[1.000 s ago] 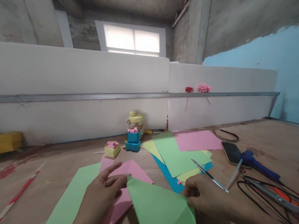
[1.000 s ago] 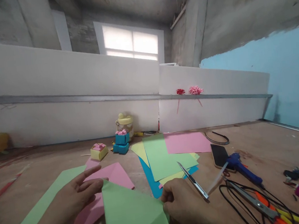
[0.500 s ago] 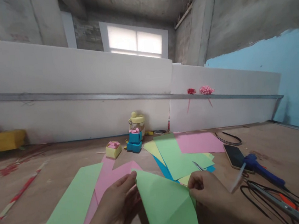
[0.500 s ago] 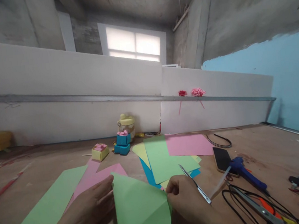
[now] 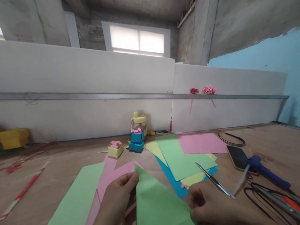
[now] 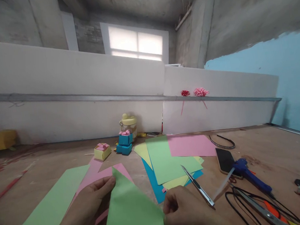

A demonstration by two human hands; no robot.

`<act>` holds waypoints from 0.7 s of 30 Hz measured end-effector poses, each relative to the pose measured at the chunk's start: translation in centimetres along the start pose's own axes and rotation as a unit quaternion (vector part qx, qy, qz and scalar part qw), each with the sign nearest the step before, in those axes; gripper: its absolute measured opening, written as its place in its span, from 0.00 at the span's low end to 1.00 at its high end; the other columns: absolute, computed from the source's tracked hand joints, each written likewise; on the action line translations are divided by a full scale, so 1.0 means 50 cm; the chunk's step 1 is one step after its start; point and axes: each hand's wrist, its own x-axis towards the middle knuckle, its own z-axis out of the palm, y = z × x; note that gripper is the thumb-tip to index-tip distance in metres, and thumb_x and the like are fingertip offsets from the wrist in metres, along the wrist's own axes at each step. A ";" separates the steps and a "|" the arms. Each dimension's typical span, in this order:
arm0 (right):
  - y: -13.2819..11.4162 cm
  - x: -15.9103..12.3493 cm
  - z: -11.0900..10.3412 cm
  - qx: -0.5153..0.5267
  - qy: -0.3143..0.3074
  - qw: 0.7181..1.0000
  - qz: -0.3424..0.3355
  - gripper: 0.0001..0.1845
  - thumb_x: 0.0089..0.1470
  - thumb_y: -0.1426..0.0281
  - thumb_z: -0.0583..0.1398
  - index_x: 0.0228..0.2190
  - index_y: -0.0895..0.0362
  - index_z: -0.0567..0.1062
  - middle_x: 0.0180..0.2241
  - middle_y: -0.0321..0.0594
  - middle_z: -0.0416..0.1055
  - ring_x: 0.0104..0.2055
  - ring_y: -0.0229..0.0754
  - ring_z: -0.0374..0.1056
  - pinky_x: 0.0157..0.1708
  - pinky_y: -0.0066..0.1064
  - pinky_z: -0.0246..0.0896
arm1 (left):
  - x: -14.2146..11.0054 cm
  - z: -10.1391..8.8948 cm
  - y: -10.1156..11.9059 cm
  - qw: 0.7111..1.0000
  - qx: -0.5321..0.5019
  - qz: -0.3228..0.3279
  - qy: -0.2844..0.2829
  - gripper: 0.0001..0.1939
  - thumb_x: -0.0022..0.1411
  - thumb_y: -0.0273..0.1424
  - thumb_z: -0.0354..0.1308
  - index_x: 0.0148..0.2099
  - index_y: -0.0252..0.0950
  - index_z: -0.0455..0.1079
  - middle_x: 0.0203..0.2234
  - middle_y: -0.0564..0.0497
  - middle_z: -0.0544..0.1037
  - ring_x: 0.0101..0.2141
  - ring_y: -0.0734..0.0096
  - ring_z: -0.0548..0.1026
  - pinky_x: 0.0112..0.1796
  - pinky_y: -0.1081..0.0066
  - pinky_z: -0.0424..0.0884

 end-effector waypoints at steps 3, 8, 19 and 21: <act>-0.045 -0.008 -0.027 -0.023 0.001 0.999 -0.049 0.13 0.41 0.73 0.63 0.34 0.57 0.78 0.32 0.38 0.75 0.35 0.41 0.69 0.34 0.29 0.60 | 0.001 0.000 -0.009 0.998 0.025 -0.006 -0.064 0.12 0.59 0.37 0.66 0.31 0.34 0.70 0.19 0.59 0.71 0.21 0.76 0.71 0.25 0.74 0.68; -0.136 0.019 -0.019 -0.026 0.027 0.991 -0.126 0.07 0.51 0.68 0.61 0.31 0.58 0.77 0.28 0.35 0.71 0.32 0.38 0.65 0.30 0.27 0.55 | -0.025 0.038 -0.022 0.988 0.071 -0.002 -0.138 0.21 0.39 0.42 0.72 0.20 0.34 0.66 0.11 0.64 0.58 0.16 0.84 0.53 0.20 0.77 0.46; -0.154 0.078 0.058 -0.042 0.042 0.986 -0.158 0.16 0.50 0.76 0.60 0.16 0.57 0.63 0.17 0.27 0.55 0.23 0.33 0.52 0.24 0.27 0.43 | -0.027 0.036 -0.041 0.978 0.118 -0.028 -0.172 0.21 0.39 0.46 0.71 0.23 0.35 0.69 0.14 0.62 0.63 0.18 0.81 0.56 0.23 0.75 0.52; -0.146 0.081 0.060 -0.047 0.060 0.985 -0.156 0.19 0.50 0.77 0.60 0.14 0.57 0.60 0.16 0.27 0.52 0.23 0.33 0.50 0.24 0.28 0.41 | -0.022 0.032 -0.055 0.978 0.118 -0.032 -0.171 0.20 0.44 0.46 0.71 0.26 0.34 0.70 0.17 0.60 0.66 0.20 0.79 0.60 0.25 0.74 0.55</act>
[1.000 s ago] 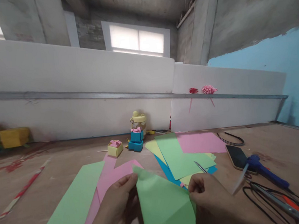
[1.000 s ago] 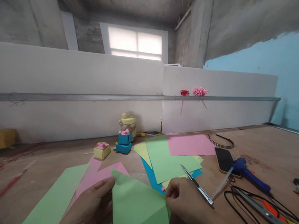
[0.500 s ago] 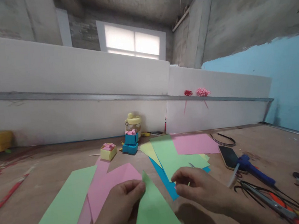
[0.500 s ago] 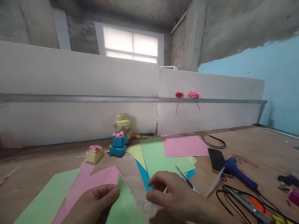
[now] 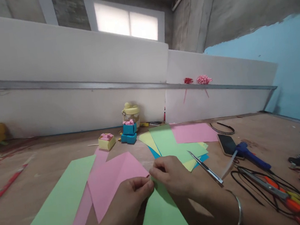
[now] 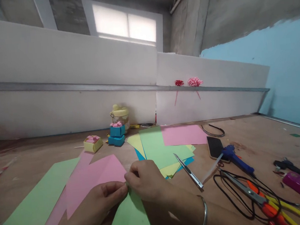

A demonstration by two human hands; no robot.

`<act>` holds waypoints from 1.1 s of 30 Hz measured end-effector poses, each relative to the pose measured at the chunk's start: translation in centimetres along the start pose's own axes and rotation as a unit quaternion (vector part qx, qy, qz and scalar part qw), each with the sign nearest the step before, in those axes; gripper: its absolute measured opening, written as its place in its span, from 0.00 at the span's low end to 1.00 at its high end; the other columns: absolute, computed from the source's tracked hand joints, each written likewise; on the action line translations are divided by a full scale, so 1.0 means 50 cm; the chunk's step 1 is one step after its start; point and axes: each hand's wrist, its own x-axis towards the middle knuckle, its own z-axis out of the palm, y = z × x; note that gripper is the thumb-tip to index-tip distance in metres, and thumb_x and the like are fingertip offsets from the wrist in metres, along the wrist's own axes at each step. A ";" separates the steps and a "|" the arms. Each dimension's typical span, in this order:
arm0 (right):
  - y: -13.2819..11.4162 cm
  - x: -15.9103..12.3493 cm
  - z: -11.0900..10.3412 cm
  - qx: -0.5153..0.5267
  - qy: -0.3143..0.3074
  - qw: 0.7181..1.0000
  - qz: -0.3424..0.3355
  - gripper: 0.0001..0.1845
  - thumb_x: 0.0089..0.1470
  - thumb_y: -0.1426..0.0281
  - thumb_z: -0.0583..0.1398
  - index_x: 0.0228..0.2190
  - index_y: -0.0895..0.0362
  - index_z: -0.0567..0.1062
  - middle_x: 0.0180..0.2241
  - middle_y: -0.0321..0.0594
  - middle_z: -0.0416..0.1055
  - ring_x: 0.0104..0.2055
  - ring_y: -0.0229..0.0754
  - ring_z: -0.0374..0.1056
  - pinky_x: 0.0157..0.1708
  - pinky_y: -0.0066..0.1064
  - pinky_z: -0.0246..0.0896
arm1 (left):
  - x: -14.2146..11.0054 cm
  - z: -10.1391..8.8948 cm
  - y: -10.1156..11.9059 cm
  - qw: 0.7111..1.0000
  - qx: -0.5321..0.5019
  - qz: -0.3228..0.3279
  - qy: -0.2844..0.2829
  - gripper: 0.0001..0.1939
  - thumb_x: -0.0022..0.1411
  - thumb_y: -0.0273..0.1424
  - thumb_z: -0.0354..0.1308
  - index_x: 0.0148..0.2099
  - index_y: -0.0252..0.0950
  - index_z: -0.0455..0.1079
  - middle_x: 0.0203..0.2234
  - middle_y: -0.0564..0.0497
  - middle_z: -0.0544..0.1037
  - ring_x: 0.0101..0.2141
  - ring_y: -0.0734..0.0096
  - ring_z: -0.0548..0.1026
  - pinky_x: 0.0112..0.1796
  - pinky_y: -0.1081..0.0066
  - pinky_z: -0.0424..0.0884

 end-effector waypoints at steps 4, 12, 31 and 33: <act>0.011 0.006 -0.004 -0.002 0.036 0.999 0.014 0.19 0.52 0.77 0.59 0.14 0.56 0.59 0.17 0.27 0.52 0.23 0.33 0.52 0.24 0.28 0.43 | -0.005 0.005 -0.012 1.000 -0.006 -0.015 -0.008 0.15 0.53 0.39 0.67 0.26 0.34 0.69 0.20 0.58 0.70 0.23 0.77 0.65 0.27 0.73 0.59; 0.055 0.042 -0.069 -0.014 0.122 0.991 0.046 0.22 0.57 0.74 0.62 0.16 0.57 0.59 0.17 0.25 0.52 0.21 0.33 0.53 0.23 0.26 0.48 | -0.031 0.023 0.000 0.998 0.003 -0.048 -0.029 0.12 0.59 0.28 0.61 0.24 0.34 0.67 0.13 0.63 0.64 0.17 0.79 0.62 0.24 0.75 0.58; 0.105 0.061 -0.158 -0.003 0.187 0.976 0.113 0.23 0.60 0.69 0.61 0.18 0.57 0.59 0.17 0.23 0.48 0.16 0.29 0.46 0.16 0.22 0.43 | -0.038 0.027 -0.008 0.996 0.031 -0.079 0.007 0.11 0.54 0.35 0.61 0.26 0.36 0.66 0.14 0.62 0.62 0.17 0.80 0.57 0.23 0.74 0.49; 0.108 0.062 -0.158 -0.001 0.183 0.976 0.120 0.23 0.61 0.68 0.61 0.18 0.57 0.60 0.17 0.23 0.48 0.16 0.28 0.46 0.16 0.22 0.44 | -0.034 0.026 -0.002 0.997 0.040 -0.073 -0.004 0.12 0.54 0.36 0.63 0.25 0.36 0.66 0.14 0.62 0.62 0.17 0.80 0.56 0.23 0.74 0.50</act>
